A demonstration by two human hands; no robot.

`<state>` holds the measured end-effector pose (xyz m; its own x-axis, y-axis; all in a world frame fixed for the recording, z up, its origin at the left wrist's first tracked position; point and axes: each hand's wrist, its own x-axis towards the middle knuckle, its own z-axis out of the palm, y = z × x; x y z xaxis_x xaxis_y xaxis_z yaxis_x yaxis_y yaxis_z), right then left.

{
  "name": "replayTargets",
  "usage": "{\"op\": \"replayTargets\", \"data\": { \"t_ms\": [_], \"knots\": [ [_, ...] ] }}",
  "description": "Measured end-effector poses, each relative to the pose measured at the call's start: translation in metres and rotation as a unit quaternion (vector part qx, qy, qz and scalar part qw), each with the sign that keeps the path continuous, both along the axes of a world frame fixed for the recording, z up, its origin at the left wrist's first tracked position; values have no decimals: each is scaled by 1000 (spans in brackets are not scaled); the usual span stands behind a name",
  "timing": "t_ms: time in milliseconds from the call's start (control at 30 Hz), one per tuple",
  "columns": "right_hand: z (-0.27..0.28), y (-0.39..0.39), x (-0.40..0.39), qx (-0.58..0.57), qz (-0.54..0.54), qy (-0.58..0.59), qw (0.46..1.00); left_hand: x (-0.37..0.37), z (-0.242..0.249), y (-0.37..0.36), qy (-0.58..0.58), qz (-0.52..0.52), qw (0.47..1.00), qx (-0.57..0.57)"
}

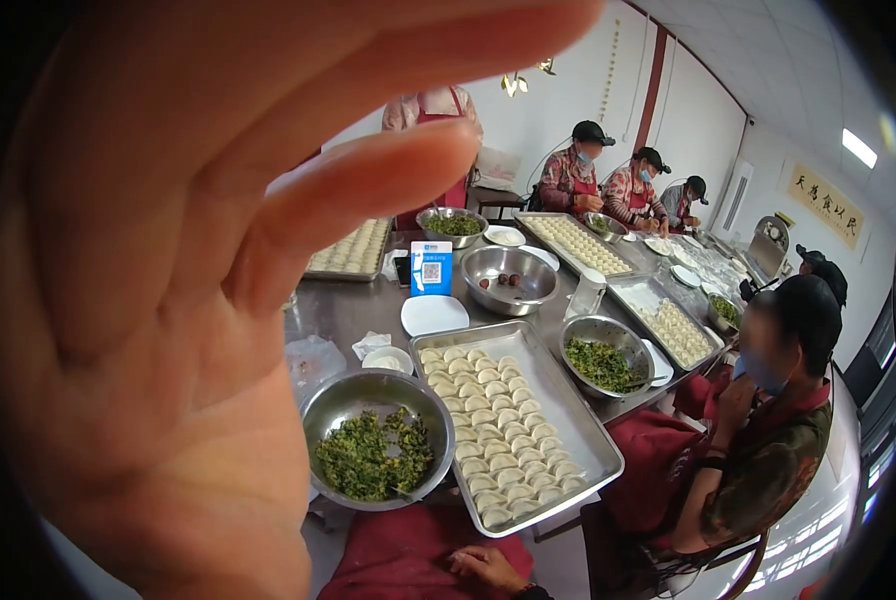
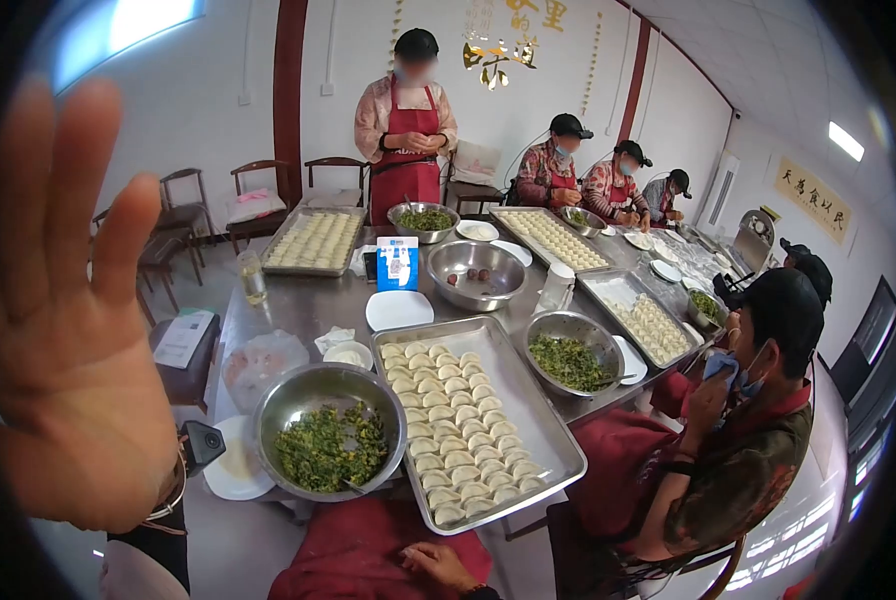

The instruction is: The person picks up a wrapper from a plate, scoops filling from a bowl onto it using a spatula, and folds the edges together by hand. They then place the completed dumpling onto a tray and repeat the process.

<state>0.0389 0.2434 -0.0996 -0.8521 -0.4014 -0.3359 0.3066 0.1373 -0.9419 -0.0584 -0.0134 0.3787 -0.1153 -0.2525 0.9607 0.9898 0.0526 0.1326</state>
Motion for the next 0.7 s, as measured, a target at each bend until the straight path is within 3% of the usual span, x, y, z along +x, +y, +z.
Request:
{"op": "replayTargets", "data": {
  "t_ms": [67,167,300,600,700],
  "knots": [
    [-23,1,0,-36,-13,-25,999,-3,1,0,2,-1,1000,-2],
    [32,-12,1,-87,-49,-17,995,-8,2,1,10,-5,1000,-6],
    [55,-14,1,-61,-50,-8,997,-11,-1,3,-1,-14,1000,-6],
    [38,-14,0,-80,-51,-20,995,-19,-13,-1,-15,-21,1000,-10],
    [25,-6,-2,2,-25,-23,999,-18,-21,-7,-25,-12,1000,-6]
  ]
}}
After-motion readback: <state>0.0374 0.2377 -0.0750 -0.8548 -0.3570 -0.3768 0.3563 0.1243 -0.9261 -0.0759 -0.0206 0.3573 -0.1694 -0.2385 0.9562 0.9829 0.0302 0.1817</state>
